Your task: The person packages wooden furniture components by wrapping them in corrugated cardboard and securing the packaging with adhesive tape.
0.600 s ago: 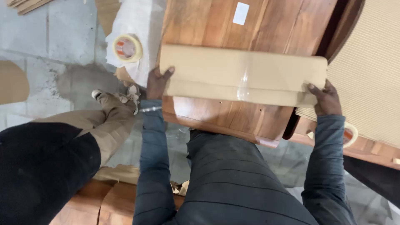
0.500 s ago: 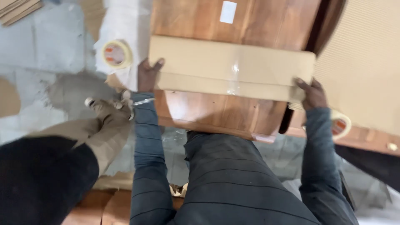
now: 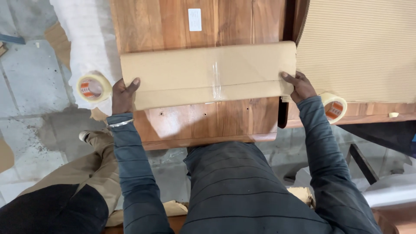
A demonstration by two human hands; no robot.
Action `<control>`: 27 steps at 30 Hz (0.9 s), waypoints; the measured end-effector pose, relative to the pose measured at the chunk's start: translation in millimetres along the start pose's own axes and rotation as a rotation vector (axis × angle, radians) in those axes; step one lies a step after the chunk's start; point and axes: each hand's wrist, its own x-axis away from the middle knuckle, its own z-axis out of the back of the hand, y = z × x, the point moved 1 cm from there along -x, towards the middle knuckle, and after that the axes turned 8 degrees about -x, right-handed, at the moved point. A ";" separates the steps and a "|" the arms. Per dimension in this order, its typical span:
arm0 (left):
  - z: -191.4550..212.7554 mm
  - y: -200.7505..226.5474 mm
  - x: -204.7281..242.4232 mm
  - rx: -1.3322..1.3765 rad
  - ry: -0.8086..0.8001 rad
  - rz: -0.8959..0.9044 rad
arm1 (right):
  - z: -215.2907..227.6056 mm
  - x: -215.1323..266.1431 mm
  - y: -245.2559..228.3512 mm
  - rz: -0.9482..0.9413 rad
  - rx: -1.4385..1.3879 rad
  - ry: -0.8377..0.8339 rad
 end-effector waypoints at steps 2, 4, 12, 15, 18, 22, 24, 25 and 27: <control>3.6 -10.8 -3.6 0.020 -0.014 0.009 | -1.5 1.9 -1.3 -0.007 -0.004 -0.007; 6.9 -18.9 -8.8 0.040 -0.032 0.013 | -3.5 2.9 -3.1 -0.009 -0.010 -0.013; -35.7 -8.1 22.7 -0.711 0.619 -0.174 | -51.7 10.4 -54.6 0.053 1.456 0.233; -90.4 -15.1 56.3 -1.031 0.731 -0.387 | -152.3 43.1 -77.6 0.862 1.693 0.270; -119.3 -14.9 62.8 -1.062 0.780 -0.224 | -234.3 -1.4 -57.3 0.876 1.588 -0.572; -121.3 -5.9 59.7 -0.977 0.860 -0.180 | -392.0 -28.1 -6.0 1.068 1.716 -1.279; -119.9 0.0 58.3 -0.985 0.813 -0.152 | -447.5 -43.4 17.1 1.198 1.909 -1.527; -118.2 1.9 58.6 -0.980 0.844 -0.134 | -460.0 -46.0 20.2 1.214 1.905 -1.564; -117.8 4.5 57.9 -0.924 0.794 -0.134 | -480.0 -52.3 28.4 1.250 2.121 -1.695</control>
